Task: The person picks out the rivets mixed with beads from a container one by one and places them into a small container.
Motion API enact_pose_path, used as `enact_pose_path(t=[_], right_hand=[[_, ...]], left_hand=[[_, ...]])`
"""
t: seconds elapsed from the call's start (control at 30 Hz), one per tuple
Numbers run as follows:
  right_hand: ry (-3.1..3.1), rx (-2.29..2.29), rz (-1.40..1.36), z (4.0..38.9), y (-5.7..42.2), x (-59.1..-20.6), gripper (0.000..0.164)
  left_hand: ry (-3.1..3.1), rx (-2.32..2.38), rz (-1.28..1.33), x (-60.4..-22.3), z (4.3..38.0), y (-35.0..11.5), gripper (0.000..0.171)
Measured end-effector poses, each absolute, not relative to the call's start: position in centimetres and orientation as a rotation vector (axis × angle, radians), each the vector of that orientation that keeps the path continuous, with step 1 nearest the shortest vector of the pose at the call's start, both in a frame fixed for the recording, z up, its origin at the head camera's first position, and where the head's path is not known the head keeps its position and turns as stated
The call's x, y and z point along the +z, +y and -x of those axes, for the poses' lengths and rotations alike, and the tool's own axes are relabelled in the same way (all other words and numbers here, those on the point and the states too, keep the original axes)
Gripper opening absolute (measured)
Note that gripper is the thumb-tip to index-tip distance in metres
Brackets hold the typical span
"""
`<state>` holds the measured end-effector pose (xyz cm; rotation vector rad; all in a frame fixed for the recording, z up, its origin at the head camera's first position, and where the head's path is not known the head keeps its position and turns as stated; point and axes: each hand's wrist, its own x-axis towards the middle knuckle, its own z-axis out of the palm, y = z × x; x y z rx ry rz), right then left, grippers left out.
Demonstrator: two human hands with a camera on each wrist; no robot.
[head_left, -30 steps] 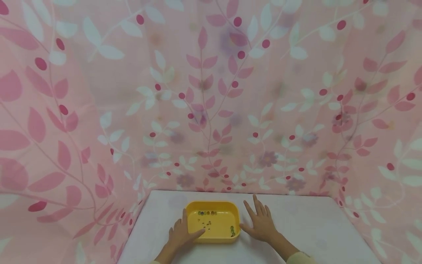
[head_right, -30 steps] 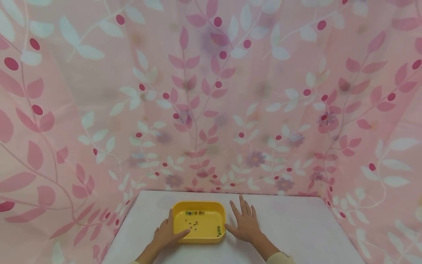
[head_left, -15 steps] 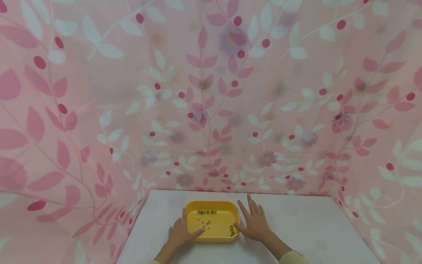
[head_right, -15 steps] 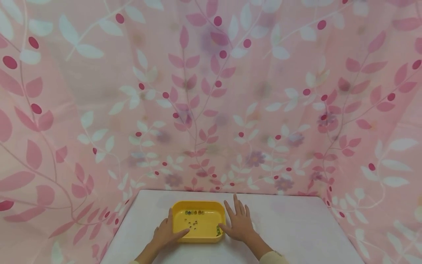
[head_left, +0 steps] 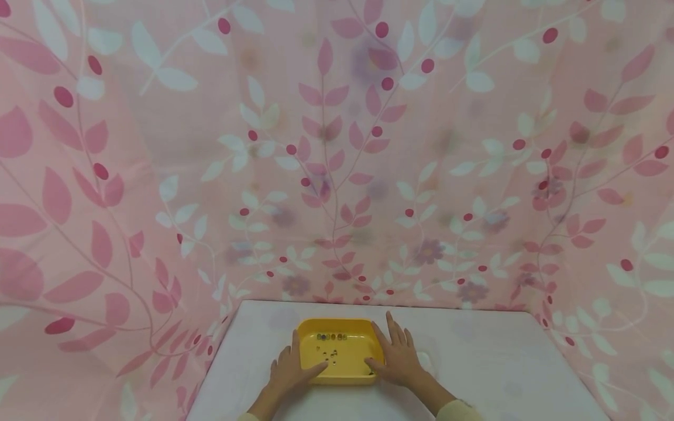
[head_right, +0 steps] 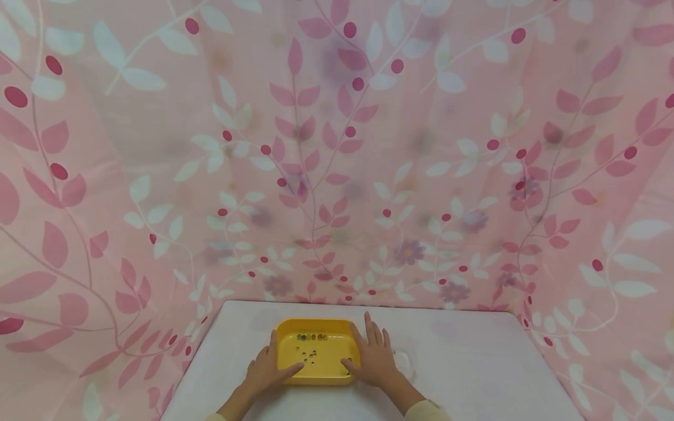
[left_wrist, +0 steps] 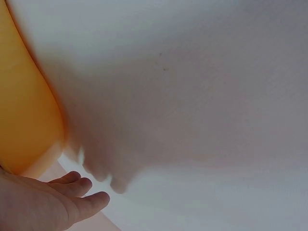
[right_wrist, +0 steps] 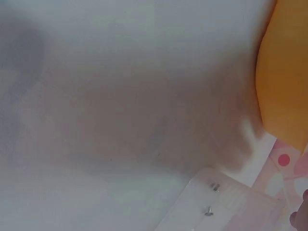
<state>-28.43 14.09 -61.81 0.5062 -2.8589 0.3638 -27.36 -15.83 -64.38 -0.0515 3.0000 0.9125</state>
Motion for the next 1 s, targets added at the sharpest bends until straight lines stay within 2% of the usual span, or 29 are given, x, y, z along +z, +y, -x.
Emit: enact_pose_path(t=[0.7, 1.0], right_hand=[[-2.700, 0.347, -0.662, 28.1, 13.0, -62.6, 0.088], [-2.739, 0.353, -0.619, 28.6, 12.8, -63.2, 0.091]], left_hand=[[2.995, 0.910, 0.051, -64.7, 27.5, -15.9, 0.130], [2.987, 0.927, 0.061, -64.7, 27.6, -15.9, 0.130]])
